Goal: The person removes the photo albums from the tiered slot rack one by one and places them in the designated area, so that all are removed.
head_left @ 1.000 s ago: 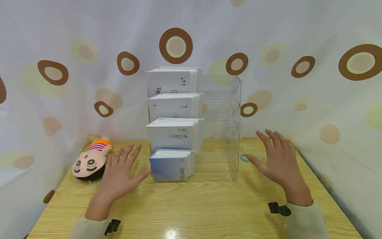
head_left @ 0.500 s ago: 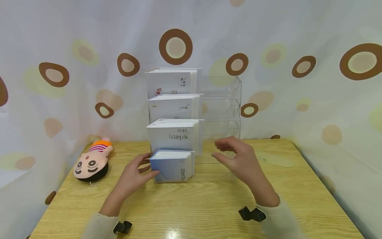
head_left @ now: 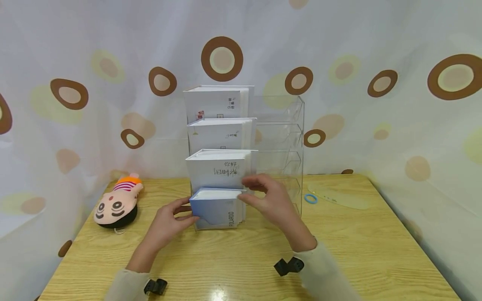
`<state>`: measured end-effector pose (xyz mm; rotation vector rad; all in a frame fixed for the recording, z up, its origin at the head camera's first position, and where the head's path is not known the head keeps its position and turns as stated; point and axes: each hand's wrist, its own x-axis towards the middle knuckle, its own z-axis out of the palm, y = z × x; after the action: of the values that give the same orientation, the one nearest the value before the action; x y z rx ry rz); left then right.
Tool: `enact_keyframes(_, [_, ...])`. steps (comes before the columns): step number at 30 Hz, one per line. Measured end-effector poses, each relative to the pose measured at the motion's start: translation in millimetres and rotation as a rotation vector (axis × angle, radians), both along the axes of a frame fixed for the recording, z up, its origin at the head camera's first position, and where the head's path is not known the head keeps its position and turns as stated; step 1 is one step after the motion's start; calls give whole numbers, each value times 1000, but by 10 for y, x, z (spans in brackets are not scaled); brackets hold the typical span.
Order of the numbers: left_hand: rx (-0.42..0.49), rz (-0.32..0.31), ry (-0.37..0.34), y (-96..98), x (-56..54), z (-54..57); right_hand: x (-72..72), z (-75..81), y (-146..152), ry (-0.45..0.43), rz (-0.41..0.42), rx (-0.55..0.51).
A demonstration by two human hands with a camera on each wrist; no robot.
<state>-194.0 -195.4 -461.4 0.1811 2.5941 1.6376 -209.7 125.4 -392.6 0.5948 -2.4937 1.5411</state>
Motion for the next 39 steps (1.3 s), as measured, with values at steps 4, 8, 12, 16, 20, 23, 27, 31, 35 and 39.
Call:
enact_keyframes(4, [2, 7, -6, -1, -8, -11, -7, -34, -48, -46, 10, -36])
enact_keyframes(8, [12, -3, -9, -8, -14, -24, -8, -75, -66, -70, 6, -52])
enact_keyframes(12, [28, -15, 6, -18, -17, -41, -10, -113, -82, -97, -3, -48])
enact_keyframes(16, [39, -28, 36, -12, -26, -58, -12, -157, -104, -111, -14, -27])
enact_keyframes(20, [23, -38, 52, -6, -37, -56, -16, -188, -137, -109, -18, -20])
enact_keyframes(23, [0, -37, 41, -11, -30, -50, -17, -199, -161, -106, -16, -30])
enact_keyframes(27, [-11, -43, 17, -18, -23, -53, -15, -210, -169, -103, -10, -37])
enact_keyframes(31, [-19, -45, 11, -26, -25, -63, -17, -219, -166, -103, -11, -32])
enact_keyframes(35, [-34, -45, 15, -36, -29, -78, -15, -220, -165, -100, -7, -31])
enact_keyframes(39, [-33, -44, 14, -43, -31, -93, -11, -225, -162, -99, 0, -28])
